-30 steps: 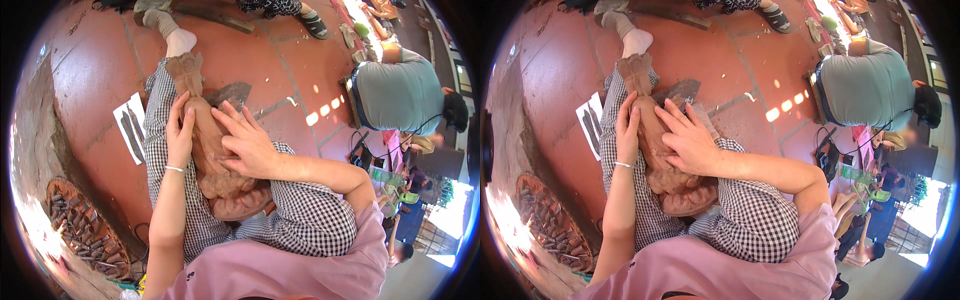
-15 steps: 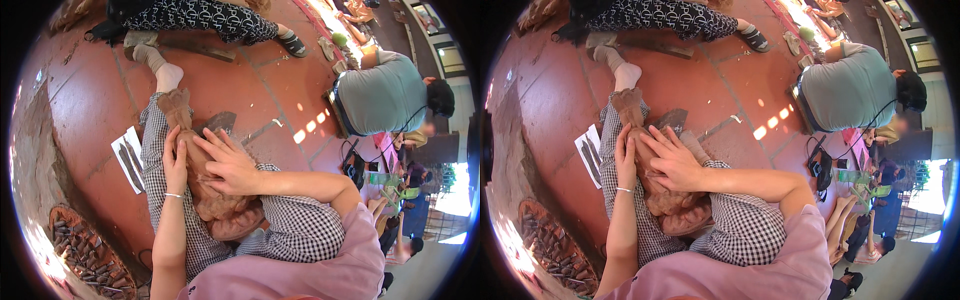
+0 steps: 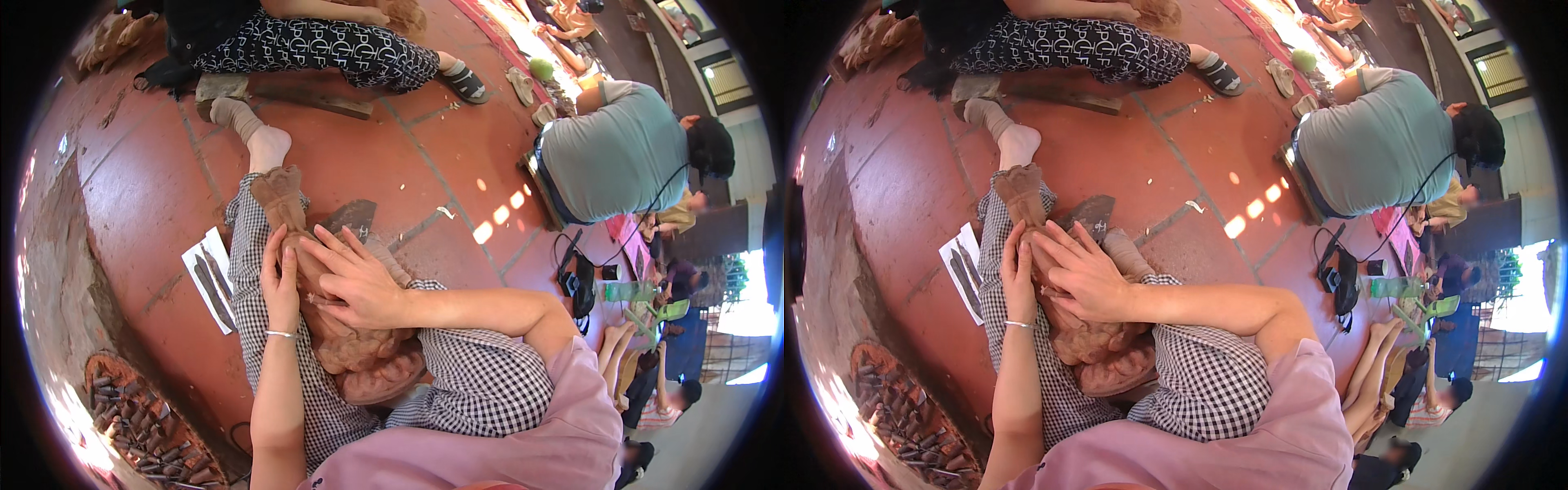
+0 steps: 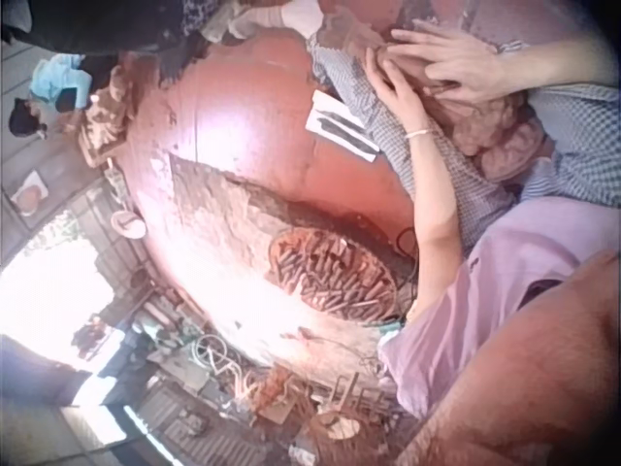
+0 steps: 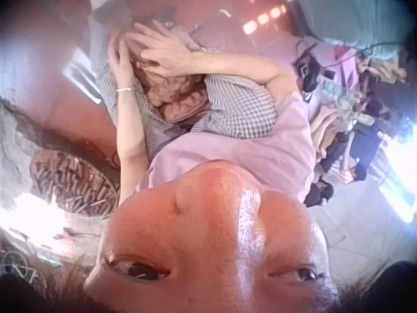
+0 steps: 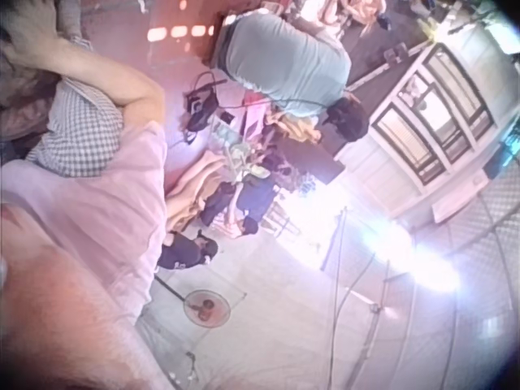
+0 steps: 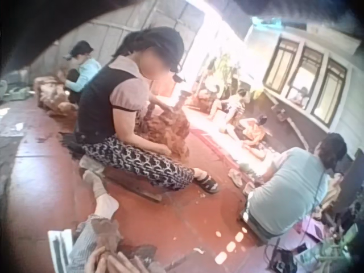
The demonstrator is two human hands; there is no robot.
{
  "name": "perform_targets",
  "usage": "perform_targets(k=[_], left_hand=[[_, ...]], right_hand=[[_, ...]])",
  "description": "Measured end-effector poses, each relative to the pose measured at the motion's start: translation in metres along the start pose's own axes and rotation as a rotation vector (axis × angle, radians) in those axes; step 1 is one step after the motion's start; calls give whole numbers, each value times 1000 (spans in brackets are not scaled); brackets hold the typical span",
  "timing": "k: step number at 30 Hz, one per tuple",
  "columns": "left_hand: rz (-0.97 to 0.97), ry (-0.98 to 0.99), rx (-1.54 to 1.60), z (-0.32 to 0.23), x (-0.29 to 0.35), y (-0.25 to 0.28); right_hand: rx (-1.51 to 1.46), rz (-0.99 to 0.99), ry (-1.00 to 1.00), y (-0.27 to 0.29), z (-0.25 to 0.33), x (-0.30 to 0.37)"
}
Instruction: The person sits on the floor and carves a wooden object using a small chisel. They hold the object steady with one hand and carefully remove wood shavings with the other hand, occasionally rotating the piece to access different areas.
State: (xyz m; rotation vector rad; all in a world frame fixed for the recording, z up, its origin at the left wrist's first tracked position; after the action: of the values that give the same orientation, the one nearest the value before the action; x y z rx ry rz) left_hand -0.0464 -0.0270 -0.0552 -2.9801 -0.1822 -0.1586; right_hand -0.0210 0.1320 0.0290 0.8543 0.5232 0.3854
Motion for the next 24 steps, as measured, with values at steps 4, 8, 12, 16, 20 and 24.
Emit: perform_targets(k=[4,8,12,16,20,24], left_hand=[[-20,-14,-40,-1,1,1],[-10,-46,-33,-2,0,-6],[7,59,94,-9,3,-5],[-13,-23,-73,-5,2,-5],[-28,12,10,-1,1,-5],[-16,-2,-1,3,1,0]], right_hand=[[-24,126,-6,11,6,14],[12,-30,42,-1,-3,9],[21,-35,31,-2,1,4],[-12,-3,54,3,-1,17],[-4,-77,76,-6,-1,4],[-38,-76,52,-7,0,5]])
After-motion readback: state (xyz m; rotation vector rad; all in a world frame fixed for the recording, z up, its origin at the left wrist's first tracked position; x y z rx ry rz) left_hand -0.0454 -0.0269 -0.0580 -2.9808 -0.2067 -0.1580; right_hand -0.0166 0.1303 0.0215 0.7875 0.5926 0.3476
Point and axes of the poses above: each hand's wrist, its own x-axis away from the middle knuckle, its own y-axis out of the back of the hand, z = x × y, the point moved 2 cm from there along -x, towards the middle knuckle, and after that the axes turned 6 degrees about -z, right-handed, at the moved point
